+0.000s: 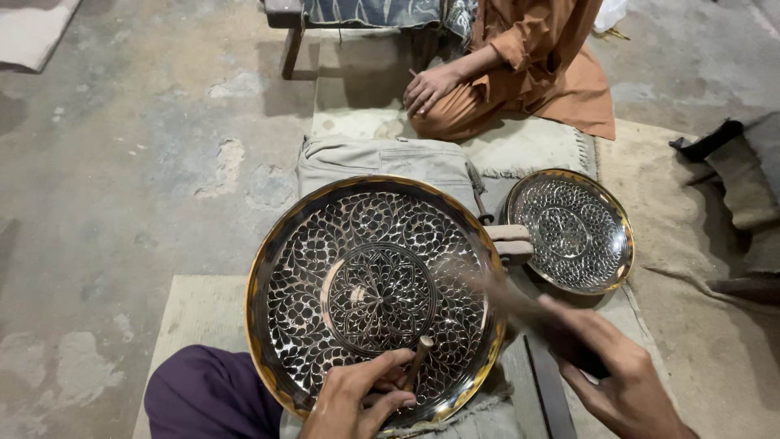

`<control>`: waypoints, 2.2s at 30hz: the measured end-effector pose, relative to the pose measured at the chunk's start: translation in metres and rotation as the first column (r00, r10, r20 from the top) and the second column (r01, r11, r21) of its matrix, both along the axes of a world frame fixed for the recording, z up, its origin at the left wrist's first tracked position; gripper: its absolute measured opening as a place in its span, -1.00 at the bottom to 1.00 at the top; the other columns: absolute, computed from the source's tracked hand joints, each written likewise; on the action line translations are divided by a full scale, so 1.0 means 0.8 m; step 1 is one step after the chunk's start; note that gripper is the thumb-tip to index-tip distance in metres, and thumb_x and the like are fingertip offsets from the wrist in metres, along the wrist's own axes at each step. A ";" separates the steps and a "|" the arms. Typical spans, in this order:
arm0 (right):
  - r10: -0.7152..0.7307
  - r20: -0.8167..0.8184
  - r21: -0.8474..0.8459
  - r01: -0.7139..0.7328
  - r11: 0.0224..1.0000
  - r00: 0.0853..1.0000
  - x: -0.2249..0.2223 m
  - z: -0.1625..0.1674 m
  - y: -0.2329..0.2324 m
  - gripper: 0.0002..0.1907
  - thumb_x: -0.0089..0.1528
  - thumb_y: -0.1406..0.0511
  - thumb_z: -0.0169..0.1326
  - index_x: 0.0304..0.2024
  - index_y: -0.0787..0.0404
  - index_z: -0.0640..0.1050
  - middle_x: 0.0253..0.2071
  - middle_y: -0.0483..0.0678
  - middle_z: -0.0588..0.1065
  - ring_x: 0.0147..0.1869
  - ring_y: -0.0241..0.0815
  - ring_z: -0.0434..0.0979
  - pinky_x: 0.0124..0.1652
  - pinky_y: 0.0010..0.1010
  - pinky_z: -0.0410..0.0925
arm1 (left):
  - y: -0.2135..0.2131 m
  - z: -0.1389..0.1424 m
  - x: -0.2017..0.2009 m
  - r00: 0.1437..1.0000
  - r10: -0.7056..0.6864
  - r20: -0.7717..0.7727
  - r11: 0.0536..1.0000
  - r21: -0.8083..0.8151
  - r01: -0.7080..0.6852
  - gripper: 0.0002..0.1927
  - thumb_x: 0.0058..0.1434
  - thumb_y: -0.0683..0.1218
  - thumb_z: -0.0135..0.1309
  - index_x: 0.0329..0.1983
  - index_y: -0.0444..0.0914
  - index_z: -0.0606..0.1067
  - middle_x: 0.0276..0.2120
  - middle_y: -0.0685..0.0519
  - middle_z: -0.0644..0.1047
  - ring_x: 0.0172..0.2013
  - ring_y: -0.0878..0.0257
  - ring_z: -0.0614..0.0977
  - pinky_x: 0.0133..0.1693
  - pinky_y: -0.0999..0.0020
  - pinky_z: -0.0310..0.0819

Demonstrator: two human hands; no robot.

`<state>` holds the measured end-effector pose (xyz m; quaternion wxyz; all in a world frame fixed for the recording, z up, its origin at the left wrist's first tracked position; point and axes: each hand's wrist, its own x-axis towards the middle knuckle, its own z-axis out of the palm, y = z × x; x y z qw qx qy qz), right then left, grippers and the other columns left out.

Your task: The person sits on the floor holding a small punch against a large decorative brass tray and strikes it repeatedly with a wooden mallet, working the engraved pattern across the tray surface. A second finished tray rests beside the work area.

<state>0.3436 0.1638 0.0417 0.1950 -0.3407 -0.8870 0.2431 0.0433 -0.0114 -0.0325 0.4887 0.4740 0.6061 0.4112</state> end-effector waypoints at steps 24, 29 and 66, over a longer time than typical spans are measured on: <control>-0.096 -0.052 -0.005 0.096 0.995 0.994 0.003 -0.002 -0.007 -0.23 -0.02 0.42 0.28 0.27 0.01 0.43 0.13 -0.08 0.55 0.11 -0.08 0.66 0.00 -0.18 0.51 | 0.001 0.003 -0.002 0.997 -0.033 -0.069 0.999 0.020 0.034 -0.48 0.15 -0.12 0.28 0.21 -0.19 0.52 -0.25 -0.07 0.74 -0.24 0.20 0.81 -0.16 0.25 0.73; 0.038 0.298 0.167 -0.092 0.982 0.954 0.005 0.007 -0.005 -0.13 -0.09 0.39 0.30 0.33 -0.09 0.50 0.12 -0.11 0.61 0.06 -0.08 0.66 -0.03 -0.28 0.52 | 0.001 0.003 -0.003 0.997 -0.012 -0.078 0.999 0.051 0.016 -0.48 0.13 -0.13 0.30 0.20 -0.21 0.52 -0.26 -0.07 0.74 -0.25 0.20 0.82 -0.19 0.26 0.73; -0.028 0.036 -0.064 0.031 0.997 0.999 0.014 -0.011 -0.014 -0.15 -0.10 0.52 0.24 0.28 0.13 0.41 0.17 0.08 0.54 0.12 -0.02 0.65 -0.02 -0.25 0.49 | -0.008 -0.011 -0.005 0.993 -0.063 -0.102 0.994 0.080 0.072 -0.48 0.18 -0.08 0.25 0.23 -0.20 0.49 -0.24 -0.08 0.73 -0.20 0.17 0.82 -0.14 0.22 0.73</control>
